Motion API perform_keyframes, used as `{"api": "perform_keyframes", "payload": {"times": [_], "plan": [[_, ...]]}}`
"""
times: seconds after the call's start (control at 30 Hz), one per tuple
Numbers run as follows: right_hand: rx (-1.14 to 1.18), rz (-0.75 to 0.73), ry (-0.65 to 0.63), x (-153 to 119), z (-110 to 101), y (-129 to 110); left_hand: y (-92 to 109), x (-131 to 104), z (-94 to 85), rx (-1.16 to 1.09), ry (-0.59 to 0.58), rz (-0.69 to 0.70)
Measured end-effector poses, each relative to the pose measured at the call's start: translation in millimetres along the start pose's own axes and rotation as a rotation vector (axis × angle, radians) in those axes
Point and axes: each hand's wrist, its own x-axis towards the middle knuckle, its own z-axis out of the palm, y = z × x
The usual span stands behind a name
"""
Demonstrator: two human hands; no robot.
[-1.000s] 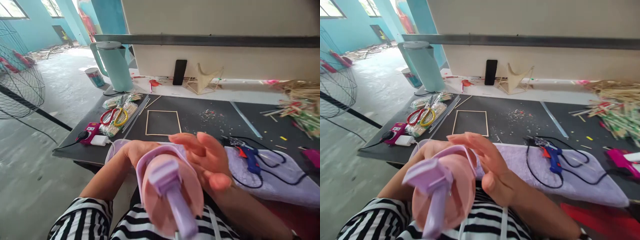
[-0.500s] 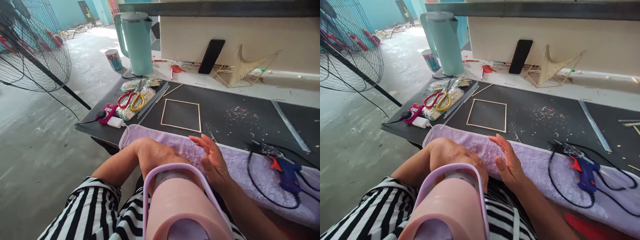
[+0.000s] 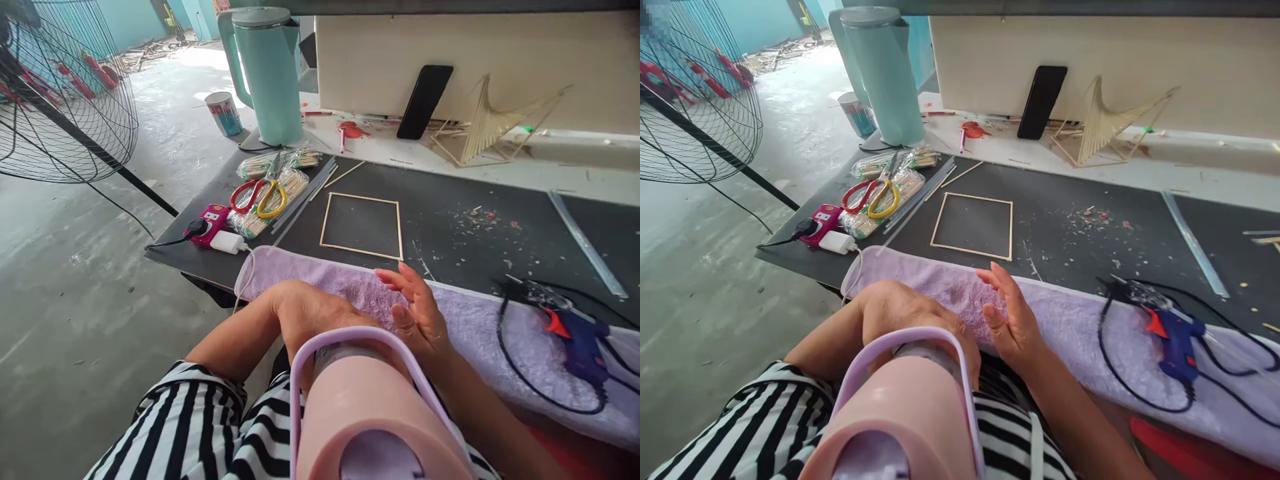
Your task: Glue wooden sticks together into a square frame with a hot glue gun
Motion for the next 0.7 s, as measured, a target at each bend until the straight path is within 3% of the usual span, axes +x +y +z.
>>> {"api": "perform_keyframes", "payload": {"times": [0.1,0.7], "plan": [[-0.004,0.0,0.001,-0.1,0.3,1.0,-2.1,1.3,-3.3,-0.075,-0.205,0.168],[-0.037,0.003,-0.007,1.1,1.3,1.0,-8.3,1.3,-6.8,-0.126,-0.216,0.146]]}}
